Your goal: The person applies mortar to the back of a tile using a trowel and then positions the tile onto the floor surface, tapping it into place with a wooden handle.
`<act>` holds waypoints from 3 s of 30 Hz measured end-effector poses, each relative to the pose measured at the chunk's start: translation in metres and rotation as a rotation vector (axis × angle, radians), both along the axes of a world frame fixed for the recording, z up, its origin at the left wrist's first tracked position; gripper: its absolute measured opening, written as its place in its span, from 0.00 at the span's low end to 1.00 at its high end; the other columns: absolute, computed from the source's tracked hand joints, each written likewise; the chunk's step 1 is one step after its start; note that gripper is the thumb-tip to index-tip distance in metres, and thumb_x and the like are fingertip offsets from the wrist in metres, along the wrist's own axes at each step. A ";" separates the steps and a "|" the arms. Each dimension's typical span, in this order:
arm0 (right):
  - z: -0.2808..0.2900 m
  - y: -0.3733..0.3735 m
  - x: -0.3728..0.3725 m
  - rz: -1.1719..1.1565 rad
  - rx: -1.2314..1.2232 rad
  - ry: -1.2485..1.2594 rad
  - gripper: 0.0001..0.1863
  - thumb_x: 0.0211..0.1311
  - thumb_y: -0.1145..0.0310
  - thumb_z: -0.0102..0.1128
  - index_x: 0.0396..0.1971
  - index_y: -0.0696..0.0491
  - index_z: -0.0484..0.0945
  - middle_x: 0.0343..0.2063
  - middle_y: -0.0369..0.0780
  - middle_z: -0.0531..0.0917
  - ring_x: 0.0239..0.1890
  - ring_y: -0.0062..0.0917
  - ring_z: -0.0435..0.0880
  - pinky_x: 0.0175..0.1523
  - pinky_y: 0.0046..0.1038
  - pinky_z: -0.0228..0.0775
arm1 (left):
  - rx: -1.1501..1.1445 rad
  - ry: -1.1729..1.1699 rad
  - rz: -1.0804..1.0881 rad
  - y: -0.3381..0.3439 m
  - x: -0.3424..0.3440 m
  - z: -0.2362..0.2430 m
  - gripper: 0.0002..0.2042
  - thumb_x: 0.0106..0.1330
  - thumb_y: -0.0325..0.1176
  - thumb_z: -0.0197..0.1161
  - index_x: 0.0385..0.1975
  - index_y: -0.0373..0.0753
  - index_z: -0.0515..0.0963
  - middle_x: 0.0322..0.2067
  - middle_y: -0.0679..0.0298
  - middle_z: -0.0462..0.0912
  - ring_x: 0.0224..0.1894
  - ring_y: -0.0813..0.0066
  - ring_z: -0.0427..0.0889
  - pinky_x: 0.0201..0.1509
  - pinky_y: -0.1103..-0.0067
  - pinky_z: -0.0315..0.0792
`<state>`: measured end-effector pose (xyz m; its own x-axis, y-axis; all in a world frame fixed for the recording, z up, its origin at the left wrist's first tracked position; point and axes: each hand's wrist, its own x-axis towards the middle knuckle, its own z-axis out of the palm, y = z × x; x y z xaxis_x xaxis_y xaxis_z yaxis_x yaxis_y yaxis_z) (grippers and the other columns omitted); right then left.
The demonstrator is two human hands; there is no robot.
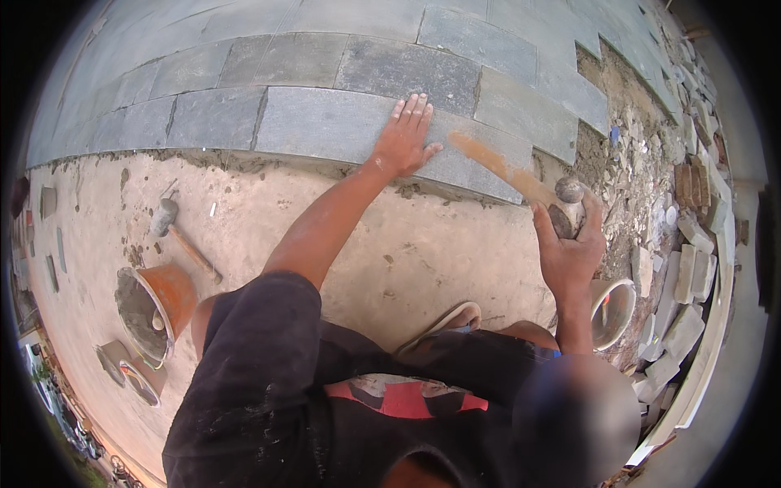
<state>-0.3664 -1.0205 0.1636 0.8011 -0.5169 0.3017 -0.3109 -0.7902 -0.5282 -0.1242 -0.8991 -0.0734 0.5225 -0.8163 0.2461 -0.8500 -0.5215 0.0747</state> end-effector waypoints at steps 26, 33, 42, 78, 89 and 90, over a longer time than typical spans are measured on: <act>-0.013 -0.020 -0.009 -0.055 0.039 0.012 0.27 0.57 0.67 0.73 0.54 0.59 0.73 0.39 0.49 0.86 0.40 0.34 0.89 0.45 0.32 0.79 | 0.055 0.043 0.024 0.000 0.000 0.004 0.40 0.74 0.60 0.41 0.73 0.30 0.50 0.75 0.47 0.49 0.78 0.54 0.43 0.81 0.61 0.38; -0.016 -0.010 -0.007 0.006 -0.039 -0.031 0.28 0.57 0.68 0.73 0.55 0.58 0.73 0.40 0.49 0.86 0.41 0.34 0.88 0.46 0.31 0.78 | -0.124 0.048 0.007 0.014 0.018 -0.009 0.35 0.77 0.55 0.39 0.72 0.30 0.52 0.74 0.47 0.52 0.77 0.52 0.47 0.80 0.58 0.40; -0.020 0.004 0.023 0.080 -0.013 -0.156 0.29 0.55 0.68 0.76 0.54 0.61 0.73 0.40 0.47 0.85 0.38 0.30 0.87 0.45 0.29 0.77 | -0.135 0.019 0.222 0.066 0.049 -0.012 0.29 0.77 0.46 0.42 0.71 0.33 0.57 0.73 0.50 0.56 0.77 0.54 0.48 0.79 0.58 0.42; 0.005 0.082 0.106 0.523 0.047 -0.152 0.28 0.54 0.67 0.76 0.52 0.60 0.73 0.40 0.49 0.85 0.40 0.36 0.89 0.43 0.32 0.80 | -0.179 -0.051 0.217 0.072 0.049 -0.017 0.27 0.77 0.41 0.41 0.71 0.31 0.57 0.72 0.51 0.57 0.77 0.56 0.50 0.79 0.59 0.45; -0.029 0.118 0.148 0.734 0.069 -0.179 0.29 0.57 0.64 0.73 0.56 0.56 0.72 0.41 0.48 0.85 0.42 0.38 0.88 0.45 0.34 0.79 | -0.261 -0.118 0.192 0.066 0.061 -0.038 0.36 0.67 0.47 0.54 0.69 0.29 0.58 0.70 0.47 0.60 0.76 0.51 0.52 0.79 0.57 0.45; -0.031 0.118 0.149 0.716 0.047 -0.096 0.29 0.57 0.64 0.73 0.56 0.56 0.72 0.41 0.48 0.85 0.42 0.38 0.88 0.45 0.34 0.79 | -0.267 -0.115 0.187 0.067 0.060 -0.040 0.37 0.65 0.47 0.55 0.70 0.29 0.58 0.70 0.48 0.60 0.76 0.51 0.52 0.79 0.57 0.44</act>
